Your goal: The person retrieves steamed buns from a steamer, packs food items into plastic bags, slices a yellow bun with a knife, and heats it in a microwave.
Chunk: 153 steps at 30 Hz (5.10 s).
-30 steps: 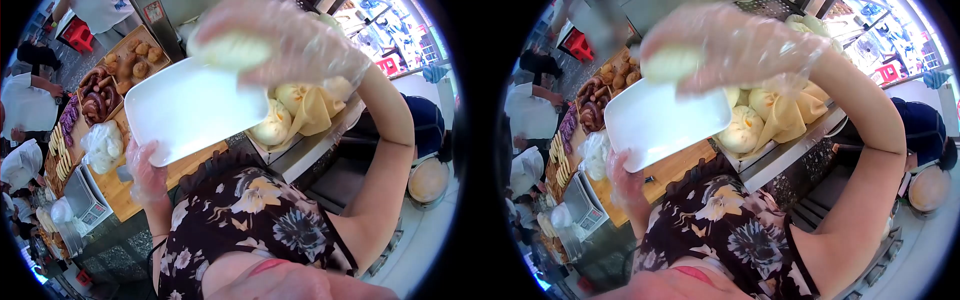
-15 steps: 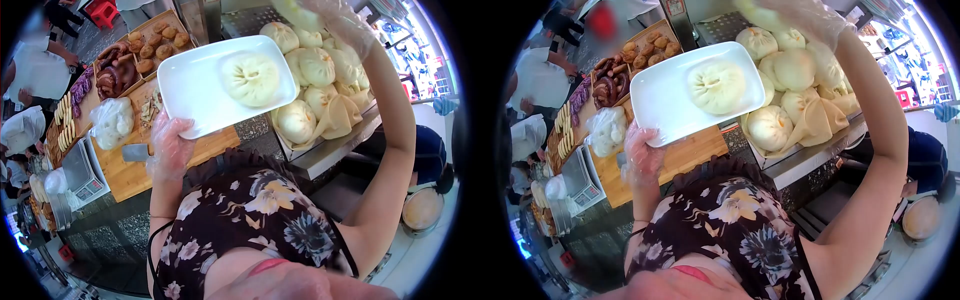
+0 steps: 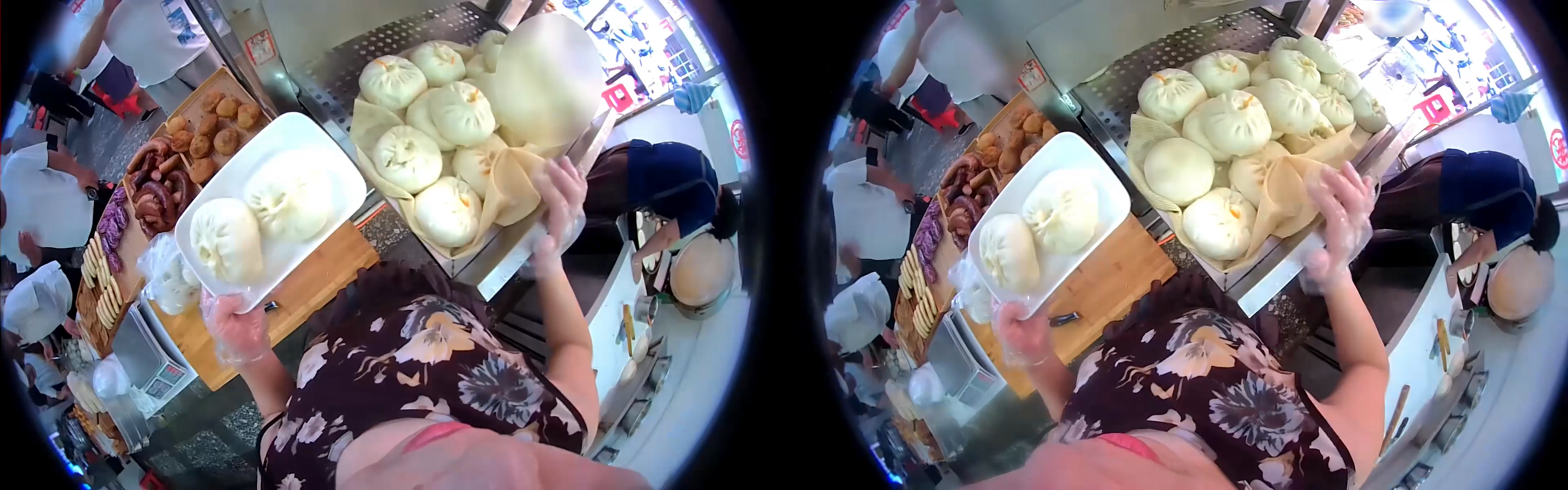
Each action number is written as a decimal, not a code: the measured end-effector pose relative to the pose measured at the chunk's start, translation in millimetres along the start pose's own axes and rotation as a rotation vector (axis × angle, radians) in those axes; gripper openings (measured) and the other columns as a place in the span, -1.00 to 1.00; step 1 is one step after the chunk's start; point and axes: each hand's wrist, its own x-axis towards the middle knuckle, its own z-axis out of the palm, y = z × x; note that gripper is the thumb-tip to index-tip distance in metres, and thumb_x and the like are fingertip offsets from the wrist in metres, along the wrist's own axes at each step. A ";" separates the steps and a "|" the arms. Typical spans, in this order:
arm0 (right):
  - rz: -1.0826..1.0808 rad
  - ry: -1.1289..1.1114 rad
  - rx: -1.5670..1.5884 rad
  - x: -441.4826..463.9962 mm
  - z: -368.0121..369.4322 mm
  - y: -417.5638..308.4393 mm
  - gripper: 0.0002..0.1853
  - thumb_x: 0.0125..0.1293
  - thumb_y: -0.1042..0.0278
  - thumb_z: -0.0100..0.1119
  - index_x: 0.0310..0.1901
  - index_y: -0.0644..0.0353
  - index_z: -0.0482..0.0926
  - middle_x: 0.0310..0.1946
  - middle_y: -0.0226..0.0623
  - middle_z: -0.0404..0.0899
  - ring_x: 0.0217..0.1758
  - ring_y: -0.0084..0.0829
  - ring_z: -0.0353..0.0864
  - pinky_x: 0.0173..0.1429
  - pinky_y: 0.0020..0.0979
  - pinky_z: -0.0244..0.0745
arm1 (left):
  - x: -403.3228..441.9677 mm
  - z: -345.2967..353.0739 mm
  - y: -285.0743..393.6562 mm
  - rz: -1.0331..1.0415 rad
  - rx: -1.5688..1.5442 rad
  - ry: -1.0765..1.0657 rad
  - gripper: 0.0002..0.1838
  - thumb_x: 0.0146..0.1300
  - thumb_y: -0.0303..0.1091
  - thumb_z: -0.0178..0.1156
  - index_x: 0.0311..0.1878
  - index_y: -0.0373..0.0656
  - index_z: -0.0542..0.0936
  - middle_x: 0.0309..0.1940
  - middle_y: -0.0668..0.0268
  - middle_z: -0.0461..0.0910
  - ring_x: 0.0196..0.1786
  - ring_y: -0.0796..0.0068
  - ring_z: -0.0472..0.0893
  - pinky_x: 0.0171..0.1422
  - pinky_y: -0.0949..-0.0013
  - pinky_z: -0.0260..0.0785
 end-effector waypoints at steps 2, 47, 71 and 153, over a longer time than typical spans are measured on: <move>0.012 0.134 0.044 8.6 22.9 -0.5 -0.16 0.26 -0.44 -0.38 0.01 0.28 0.52 0.10 -0.02 0.45 0.22 0.02 0.37 0.35 0.00 0.12 | 1.6 -26.2 -8.2 0.047 -0.091 0.014 -0.30 -0.14 -0.54 -0.08 0.24 -0.34 0.29 0.16 0.07 0.39 0.20 0.09 0.44 0.11 -0.04 0.51; 0.760 -1.072 1.253 -86.8 346.3 -650.9 -0.73 0.34 0.17 0.05 -0.17 0.23 0.55 -0.38 -0.35 0.57 -0.35 -0.52 0.52 -0.25 -0.51 0.42 | -87.5 -571.4 279.9 0.458 -0.267 0.470 -0.28 -0.09 -0.66 -0.15 0.30 -0.38 0.14 0.18 -0.08 0.36 0.15 -0.10 0.48 -0.06 -0.11 0.59; 0.747 -0.496 0.976 -120.3 468.2 -1004.5 -0.54 0.47 0.07 -0.22 0.17 0.28 0.33 0.04 -0.13 0.51 0.05 -0.25 0.55 0.09 -0.23 0.51 | -130.0 -907.7 400.0 -0.114 0.330 0.244 -0.44 0.25 -0.22 0.17 0.30 -0.14 0.33 0.11 0.26 0.46 0.10 0.47 0.47 0.09 0.40 0.37; 0.249 -0.607 1.131 -16.5 417.5 -1348.9 -0.90 0.25 0.54 0.05 -0.31 0.31 0.58 -0.42 -0.28 0.61 -0.33 -0.48 0.57 -0.17 -0.48 0.45 | 23.5 -1131.7 682.8 0.473 2.489 0.640 -0.62 0.10 -0.03 0.23 -0.24 -0.19 0.61 -0.26 0.20 0.52 -0.15 0.25 0.52 -0.16 0.23 0.37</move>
